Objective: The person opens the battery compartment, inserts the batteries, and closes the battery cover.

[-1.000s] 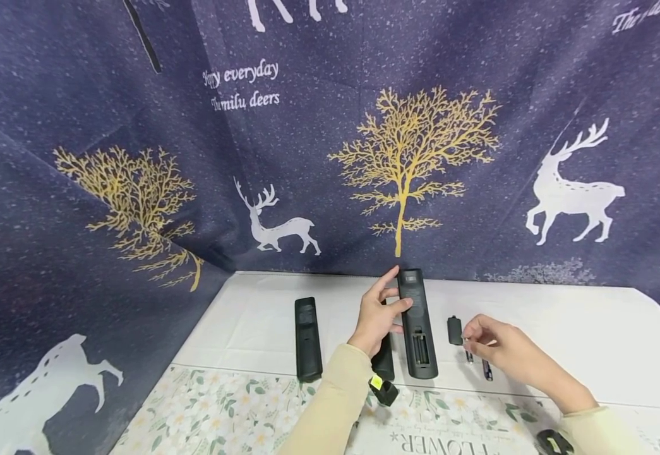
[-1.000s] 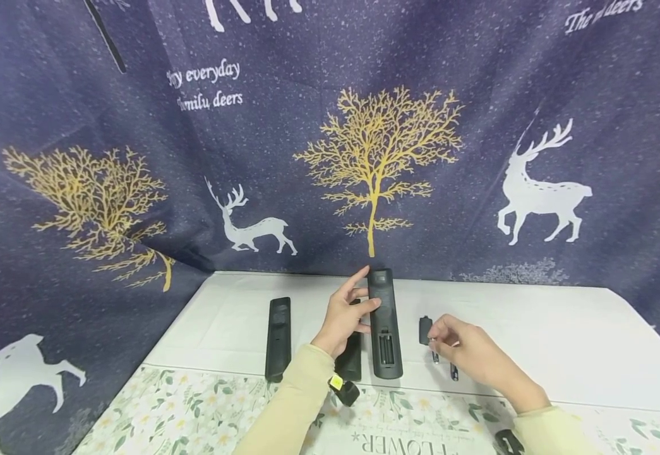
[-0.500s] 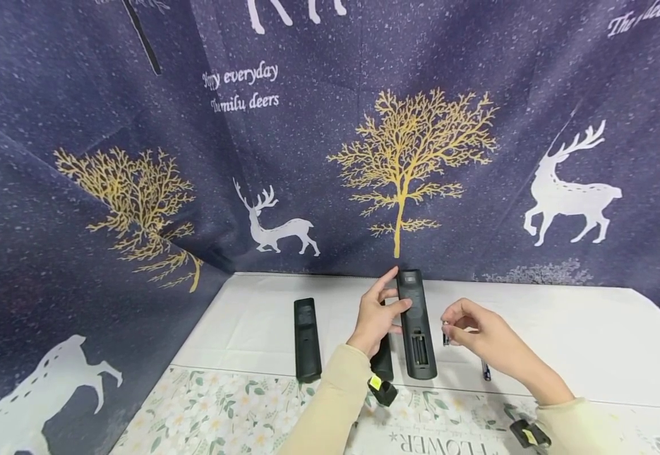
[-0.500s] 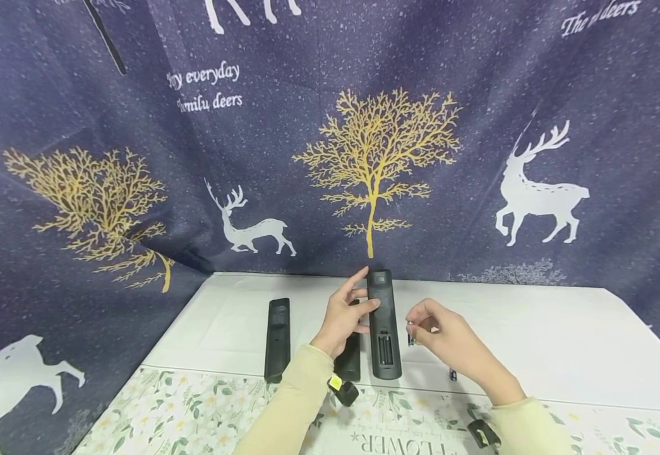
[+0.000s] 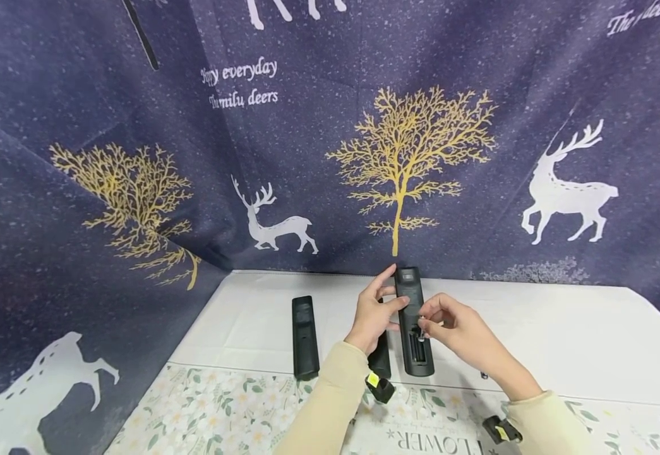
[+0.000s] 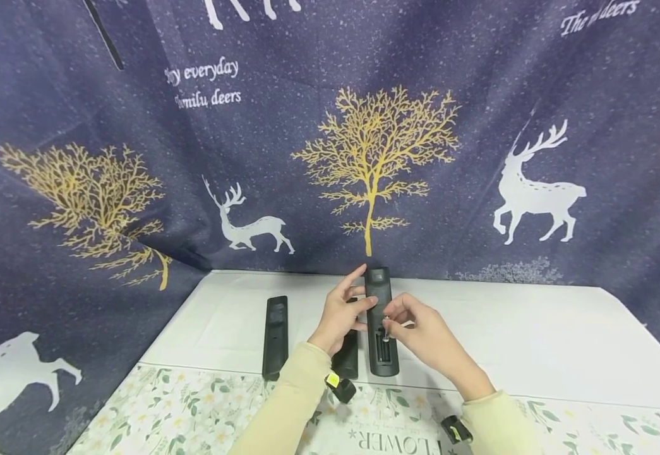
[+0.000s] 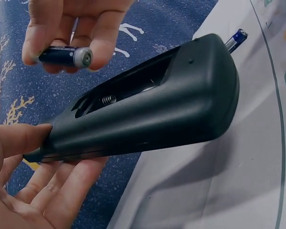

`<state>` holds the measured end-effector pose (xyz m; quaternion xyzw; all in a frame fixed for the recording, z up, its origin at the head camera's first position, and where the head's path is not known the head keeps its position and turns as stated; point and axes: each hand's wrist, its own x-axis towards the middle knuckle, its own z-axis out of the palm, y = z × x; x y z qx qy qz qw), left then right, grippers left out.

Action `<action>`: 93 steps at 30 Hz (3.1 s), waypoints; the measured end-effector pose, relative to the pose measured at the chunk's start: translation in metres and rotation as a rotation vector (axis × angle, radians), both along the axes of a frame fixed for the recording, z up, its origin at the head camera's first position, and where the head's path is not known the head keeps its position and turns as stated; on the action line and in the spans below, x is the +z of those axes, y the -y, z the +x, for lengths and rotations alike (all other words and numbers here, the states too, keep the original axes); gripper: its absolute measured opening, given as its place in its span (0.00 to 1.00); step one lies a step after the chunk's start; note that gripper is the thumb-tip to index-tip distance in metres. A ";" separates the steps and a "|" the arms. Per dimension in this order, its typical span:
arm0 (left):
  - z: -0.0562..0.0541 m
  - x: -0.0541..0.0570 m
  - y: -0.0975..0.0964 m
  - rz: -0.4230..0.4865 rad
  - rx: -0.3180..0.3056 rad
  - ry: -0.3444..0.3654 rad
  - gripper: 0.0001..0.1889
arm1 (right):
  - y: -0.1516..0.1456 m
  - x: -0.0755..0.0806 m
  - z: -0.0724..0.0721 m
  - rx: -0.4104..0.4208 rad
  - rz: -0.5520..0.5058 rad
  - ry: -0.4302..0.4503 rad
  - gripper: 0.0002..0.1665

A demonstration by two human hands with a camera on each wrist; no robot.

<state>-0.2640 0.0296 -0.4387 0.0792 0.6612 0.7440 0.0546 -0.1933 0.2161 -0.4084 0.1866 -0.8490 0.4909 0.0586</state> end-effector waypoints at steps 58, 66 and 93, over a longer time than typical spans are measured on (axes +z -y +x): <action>-0.001 0.004 0.002 0.017 -0.015 -0.010 0.36 | 0.005 -0.010 -0.001 -0.001 0.183 -0.094 0.04; -0.001 0.005 0.002 0.016 -0.008 -0.009 0.36 | 0.005 -0.010 0.000 -0.044 0.157 -0.115 0.05; 0.000 0.006 0.002 0.017 -0.018 -0.011 0.36 | 0.002 -0.021 -0.009 -0.012 -0.070 0.120 0.51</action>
